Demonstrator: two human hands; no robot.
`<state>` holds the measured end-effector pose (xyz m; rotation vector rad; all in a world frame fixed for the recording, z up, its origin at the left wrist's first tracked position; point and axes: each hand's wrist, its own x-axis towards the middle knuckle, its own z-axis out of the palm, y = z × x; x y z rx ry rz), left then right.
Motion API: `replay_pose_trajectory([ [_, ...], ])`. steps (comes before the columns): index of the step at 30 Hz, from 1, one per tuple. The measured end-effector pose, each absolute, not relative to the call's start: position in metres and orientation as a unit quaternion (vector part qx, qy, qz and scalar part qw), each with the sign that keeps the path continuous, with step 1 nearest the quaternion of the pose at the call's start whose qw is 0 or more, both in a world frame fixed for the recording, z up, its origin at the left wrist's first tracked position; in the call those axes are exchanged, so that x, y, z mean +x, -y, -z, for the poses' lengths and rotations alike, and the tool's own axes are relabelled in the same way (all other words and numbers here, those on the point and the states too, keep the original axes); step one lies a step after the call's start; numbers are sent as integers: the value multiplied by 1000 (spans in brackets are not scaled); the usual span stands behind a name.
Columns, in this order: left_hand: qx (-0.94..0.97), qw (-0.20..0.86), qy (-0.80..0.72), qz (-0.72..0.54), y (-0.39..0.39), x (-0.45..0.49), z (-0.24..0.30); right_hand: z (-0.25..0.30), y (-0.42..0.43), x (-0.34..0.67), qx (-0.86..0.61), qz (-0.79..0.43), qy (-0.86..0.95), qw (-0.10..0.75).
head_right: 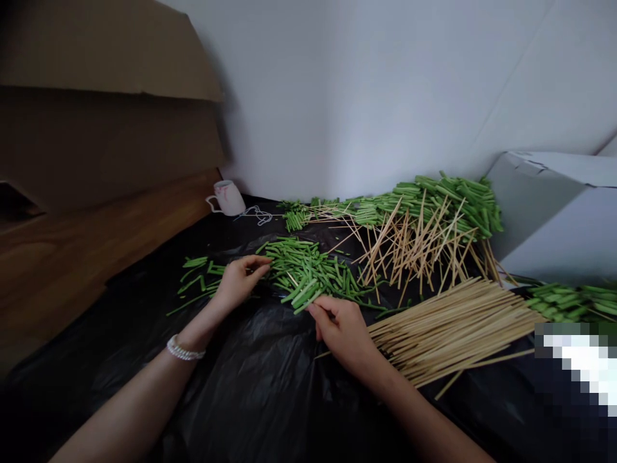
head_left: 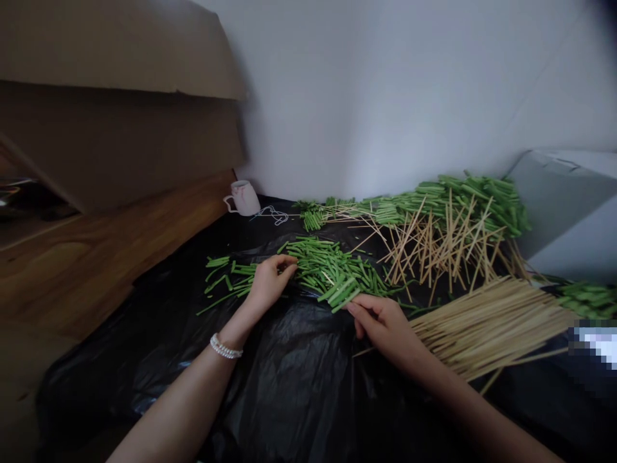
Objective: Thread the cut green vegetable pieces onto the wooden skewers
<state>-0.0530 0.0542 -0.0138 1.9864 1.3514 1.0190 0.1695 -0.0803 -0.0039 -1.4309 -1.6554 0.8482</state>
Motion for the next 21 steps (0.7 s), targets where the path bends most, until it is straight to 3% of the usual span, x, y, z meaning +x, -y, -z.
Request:
replay_pose_trajectory([
  [4, 799, 63, -526, -283, -65, -65, 25, 6, 80, 169, -559, -329, 662, 377],
  [9, 806, 15, -541, -242, -64, -67, 31, 4, 81, 169, -559, -330, 665, 368],
  [17, 782, 66, -540, -304, -64, -65, 26, 4, 82, 167, -563, -332, 664, 365],
  [21, 713, 261, -486, -434, -55, -54, 14, 4, 82, 167, -559, -334, 663, 370],
])
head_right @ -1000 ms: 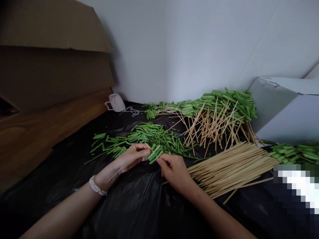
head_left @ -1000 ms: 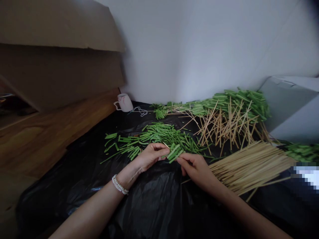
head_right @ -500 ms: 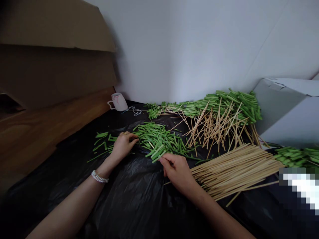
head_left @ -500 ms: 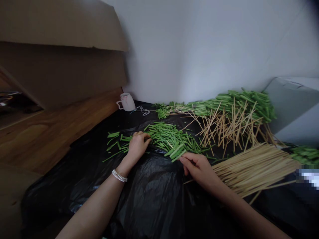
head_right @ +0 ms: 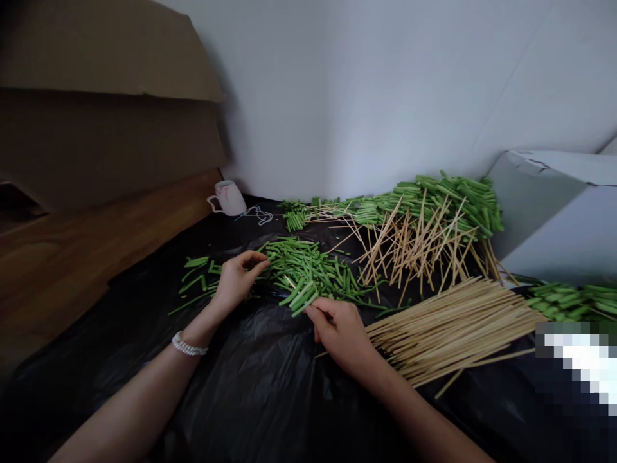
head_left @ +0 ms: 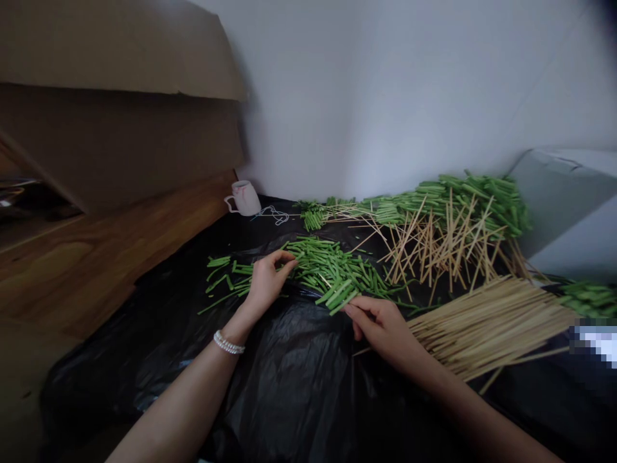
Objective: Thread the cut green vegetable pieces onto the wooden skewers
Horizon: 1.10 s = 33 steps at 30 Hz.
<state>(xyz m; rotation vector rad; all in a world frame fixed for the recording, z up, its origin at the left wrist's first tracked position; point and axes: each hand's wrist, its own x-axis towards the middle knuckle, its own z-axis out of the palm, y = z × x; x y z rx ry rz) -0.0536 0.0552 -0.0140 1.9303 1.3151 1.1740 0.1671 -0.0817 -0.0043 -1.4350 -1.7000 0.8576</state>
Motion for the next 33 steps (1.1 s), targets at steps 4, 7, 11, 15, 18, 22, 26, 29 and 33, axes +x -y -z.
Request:
replay_pose_trajectory([
  [4, 567, 550, -400, -464, -38, -37, 7, 5, 82, 167, -555, -332, 668, 369],
  [7, 472, 677, -360, -436, -29, -28, 8, 4, 82, 167, -554, -333, 667, 370],
  [11, 426, 724, -347, -416, -26, -26, 10, 3, 83, 166, -555, -333, 666, 371],
  [15, 429, 730, -344, -406, -27, -27, 9, 4, 83, 166, -559, -333, 663, 370],
  [18, 433, 734, -335, -401, -26, -27, 9, 4, 82, 166, -561, -335, 662, 367],
  [22, 433, 736, -334, -399, -25, -27, 8, 4, 82, 166, -558, -339, 663, 366],
  [26, 437, 737, -331, -395, -24, -28, 7, 4, 82, 166, -558, -335, 665, 366],
  [29, 438, 738, -332, -392, -25, -28, 7, 4, 82, 166, -560, -337, 664, 364],
  [33, 435, 738, -337, -390, -25, -28, 7, 4, 82, 166, -557, -335, 667, 364],
])
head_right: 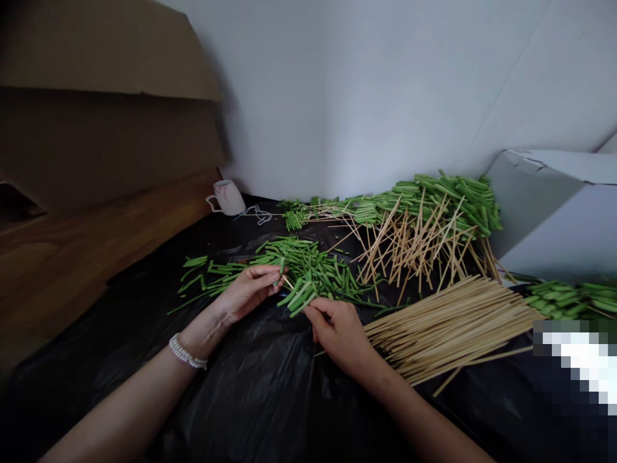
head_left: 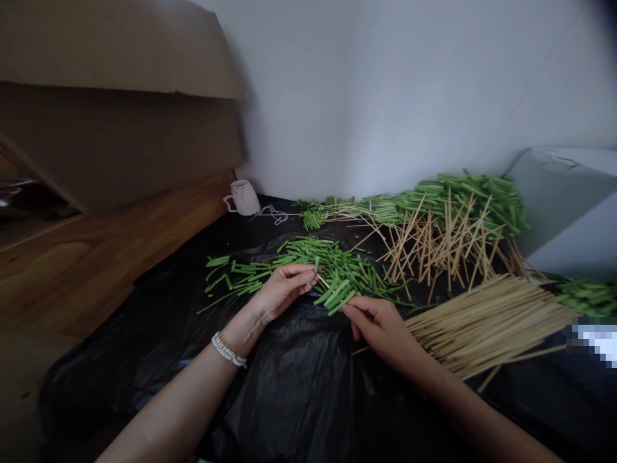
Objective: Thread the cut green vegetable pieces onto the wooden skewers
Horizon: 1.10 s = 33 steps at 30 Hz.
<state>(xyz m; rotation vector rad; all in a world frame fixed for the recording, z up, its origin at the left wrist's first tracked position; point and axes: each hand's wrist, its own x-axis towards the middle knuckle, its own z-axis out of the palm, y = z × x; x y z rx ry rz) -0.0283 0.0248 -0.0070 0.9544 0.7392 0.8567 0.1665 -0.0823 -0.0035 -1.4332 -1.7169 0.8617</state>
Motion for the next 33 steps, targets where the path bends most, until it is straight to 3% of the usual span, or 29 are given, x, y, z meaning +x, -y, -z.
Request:
replay_pose_trajectory([
  [20, 495, 699, -354, -375, -26, -31, 10, 7, 83, 165, -562, -340, 663, 359],
  [33, 445, 739, -361, -354, -23, -30, 4, 7, 82, 165, -560, -337, 663, 364],
])
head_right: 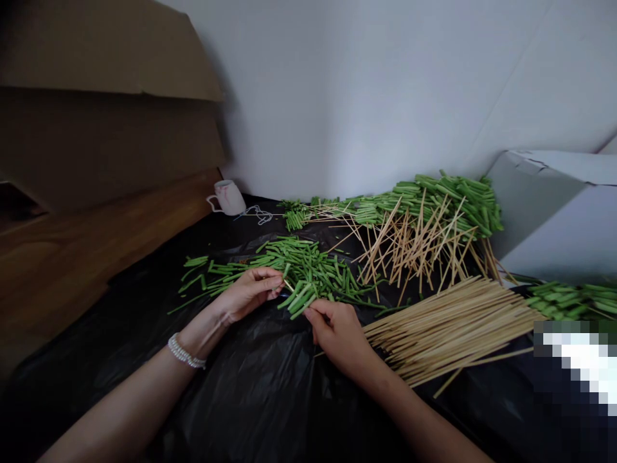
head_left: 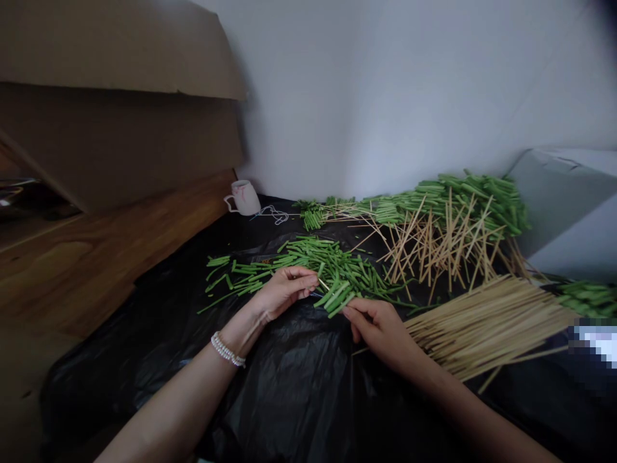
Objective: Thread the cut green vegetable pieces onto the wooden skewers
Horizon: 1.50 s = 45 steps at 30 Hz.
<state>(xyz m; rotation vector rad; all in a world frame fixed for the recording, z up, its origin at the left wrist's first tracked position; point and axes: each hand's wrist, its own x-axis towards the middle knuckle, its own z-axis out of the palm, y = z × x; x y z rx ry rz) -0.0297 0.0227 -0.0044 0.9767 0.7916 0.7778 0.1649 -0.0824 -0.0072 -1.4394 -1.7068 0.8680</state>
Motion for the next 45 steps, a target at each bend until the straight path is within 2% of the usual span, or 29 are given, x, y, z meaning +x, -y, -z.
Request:
replay_pose_trajectory([
  [19, 515, 701, -358, -339, -19, -22, 13, 8, 81, 167, -561, -323, 660, 381],
  [22, 576, 597, -399, -390, -32, -33, 12, 6, 80, 169, -562, -323, 657, 386],
  [25, 681, 377, -461, -426, -51, -46, 17, 6, 80, 170, -562, -322, 658, 383],
  [28, 774, 177, -491, -358, -64, -57, 26, 6, 80, 170, -563, -316, 662, 381],
  [30, 803, 119, -490, -317, -67, -60, 31, 6, 80, 170, -564, -314, 662, 382],
  [38, 833, 93, -473, -271, -64, -57, 37, 5, 80, 170, -562, -320, 665, 374],
  [45, 818, 157, -466, -297, -60, -53, 34, 7, 80, 169, -562, -322, 666, 370],
])
